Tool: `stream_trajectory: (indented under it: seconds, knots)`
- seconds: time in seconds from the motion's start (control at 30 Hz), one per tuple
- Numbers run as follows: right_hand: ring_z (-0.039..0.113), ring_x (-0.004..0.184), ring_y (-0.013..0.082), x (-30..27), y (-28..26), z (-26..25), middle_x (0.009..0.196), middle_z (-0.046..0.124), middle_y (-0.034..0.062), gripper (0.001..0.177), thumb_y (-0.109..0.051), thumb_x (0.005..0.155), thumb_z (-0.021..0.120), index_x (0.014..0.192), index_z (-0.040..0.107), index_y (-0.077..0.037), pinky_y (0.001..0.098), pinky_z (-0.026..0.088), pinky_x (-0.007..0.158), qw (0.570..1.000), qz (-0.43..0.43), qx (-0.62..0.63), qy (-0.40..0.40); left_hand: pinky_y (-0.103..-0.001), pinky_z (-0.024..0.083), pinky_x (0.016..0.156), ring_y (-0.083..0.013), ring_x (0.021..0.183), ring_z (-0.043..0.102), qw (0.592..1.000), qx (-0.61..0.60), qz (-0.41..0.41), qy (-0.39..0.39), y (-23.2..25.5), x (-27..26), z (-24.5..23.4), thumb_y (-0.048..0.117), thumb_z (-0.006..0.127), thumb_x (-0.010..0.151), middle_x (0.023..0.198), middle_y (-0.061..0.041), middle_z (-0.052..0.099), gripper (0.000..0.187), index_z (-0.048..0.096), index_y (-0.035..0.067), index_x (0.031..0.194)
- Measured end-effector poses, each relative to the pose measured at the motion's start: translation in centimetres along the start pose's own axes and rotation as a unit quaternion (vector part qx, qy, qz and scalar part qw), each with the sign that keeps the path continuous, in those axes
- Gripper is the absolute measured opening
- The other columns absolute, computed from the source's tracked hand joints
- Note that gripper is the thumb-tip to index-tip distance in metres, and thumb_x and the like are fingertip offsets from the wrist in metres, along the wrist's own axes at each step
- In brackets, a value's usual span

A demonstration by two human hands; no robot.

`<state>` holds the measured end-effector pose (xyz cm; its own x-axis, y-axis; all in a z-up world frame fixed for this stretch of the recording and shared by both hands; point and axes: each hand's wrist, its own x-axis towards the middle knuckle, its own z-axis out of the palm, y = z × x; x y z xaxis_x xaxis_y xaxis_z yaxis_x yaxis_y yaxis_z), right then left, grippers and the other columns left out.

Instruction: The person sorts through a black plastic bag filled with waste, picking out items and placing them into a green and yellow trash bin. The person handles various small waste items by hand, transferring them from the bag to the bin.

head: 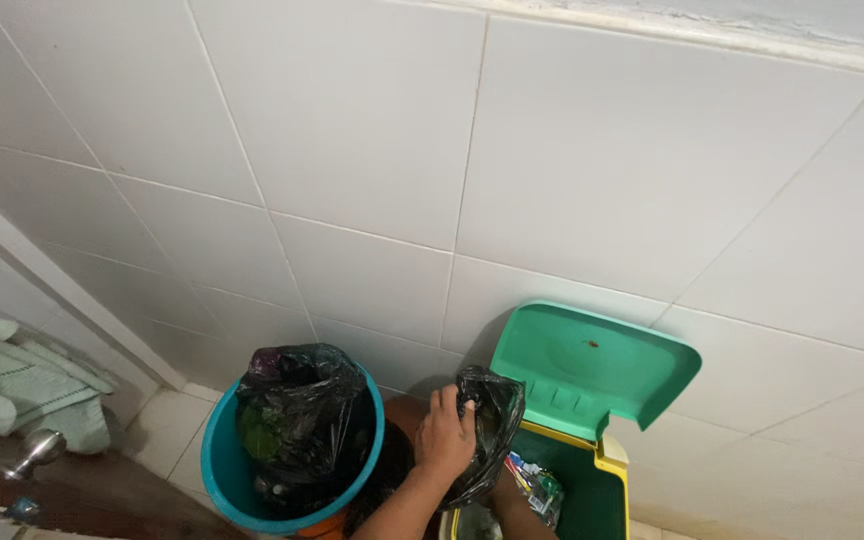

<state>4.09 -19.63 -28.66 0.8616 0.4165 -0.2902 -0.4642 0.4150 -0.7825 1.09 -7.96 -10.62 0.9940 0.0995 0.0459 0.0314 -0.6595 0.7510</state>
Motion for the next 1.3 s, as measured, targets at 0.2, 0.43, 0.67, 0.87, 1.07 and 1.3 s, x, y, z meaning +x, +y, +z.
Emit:
stream_trajectory:
  seconds: [0.2, 0.43, 0.67, 0.87, 1.07, 1.3]
  knots:
    - [0.061, 0.120, 0.0371, -3.4, -2.3, -3.8, 0.133, 0.065, 0.0164, 0.039, -0.027, 0.091, 0.067, 0.127, 0.068, -0.012, 0.0423, 0.050, 0.099, 0.661, 0.107, -0.742, 0.027, -0.060, 0.048, 0.084, -0.0495, 0.100, 0.063, 0.999, -0.004, 0.022, 0.022, 0.0, 0.0, -0.1, 0.032, 0.054, 0.101, 0.118, -0.022, 0.059, 0.032, 0.047, 0.010, 0.123]
    - [0.068, 0.086, 0.0258, -6.5, -3.8, -4.3, 0.110, 0.081, 0.0132, 0.033, -0.013, 0.094, 0.056, 0.120, 0.076, -0.009, 0.0381, 0.054, 0.073, 0.880, 0.167, -0.415, 0.158, -0.059, 0.048, 0.084, -0.0501, 0.100, 0.063, 1.000, 0.014, 0.001, 0.002, -0.8, 0.3, -1.2, 0.034, 0.052, 0.102, 0.114, -0.023, 0.062, 0.032, 0.048, 0.010, 0.124]
    - [0.061, 0.102, 0.0299, -8.1, -4.8, -4.3, 0.118, 0.065, 0.0211, 0.048, -0.038, 0.104, 0.059, 0.133, 0.058, 0.000, 0.0413, 0.051, 0.085, 0.943, -0.077, -0.235, 0.223, -0.059, 0.049, 0.084, -0.0499, 0.100, 0.064, 0.998, -0.004, 0.039, 0.040, -0.6, -0.5, -1.9, 0.034, 0.053, 0.102, 0.116, -0.023, 0.064, 0.032, 0.051, 0.010, 0.123]
    - [0.057, 0.125, 0.0299, -13.0, -3.9, -5.1, 0.136, 0.060, 0.0164, 0.067, -0.051, 0.090, 0.069, 0.140, 0.051, -0.010, 0.0397, 0.047, 0.103, 0.725, 0.214, -0.654, -0.025, -0.057, 0.051, 0.084, -0.0472, 0.103, 0.064, 0.999, 0.026, -0.001, -0.019, 0.2, -0.5, -3.2, 0.035, 0.049, 0.103, 0.122, -0.022, 0.061, 0.038, 0.046, 0.010, 0.132]
    - [0.061, 0.110, 0.0265, -17.6, -3.0, -5.6, 0.120, 0.067, 0.0141, 0.055, -0.045, 0.088, 0.073, 0.125, 0.061, -0.007, 0.0389, 0.050, 0.094, 0.574, 0.247, -0.779, -0.054, -0.058, 0.049, 0.084, -0.0489, 0.102, 0.063, 1.000, 0.012, 0.021, 0.006, 0.1, -1.4, -4.2, 0.035, 0.052, 0.102, 0.117, -0.022, 0.065, 0.033, 0.053, 0.010, 0.123]
    - [0.066, 0.092, 0.0224, -16.3, -7.9, -5.0, 0.100, 0.075, 0.0115, 0.042, -0.039, 0.085, 0.078, 0.109, 0.072, -0.005, 0.0379, 0.055, 0.084, 0.715, 0.167, -0.678, -0.010, -0.059, 0.049, 0.078, -0.0497, 0.097, 0.064, 0.999, -0.017, 0.026, 0.033, -0.4, -1.4, -3.9, 0.035, 0.054, 0.100, 0.110, -0.024, 0.067, 0.035, 0.054, 0.007, 0.121]
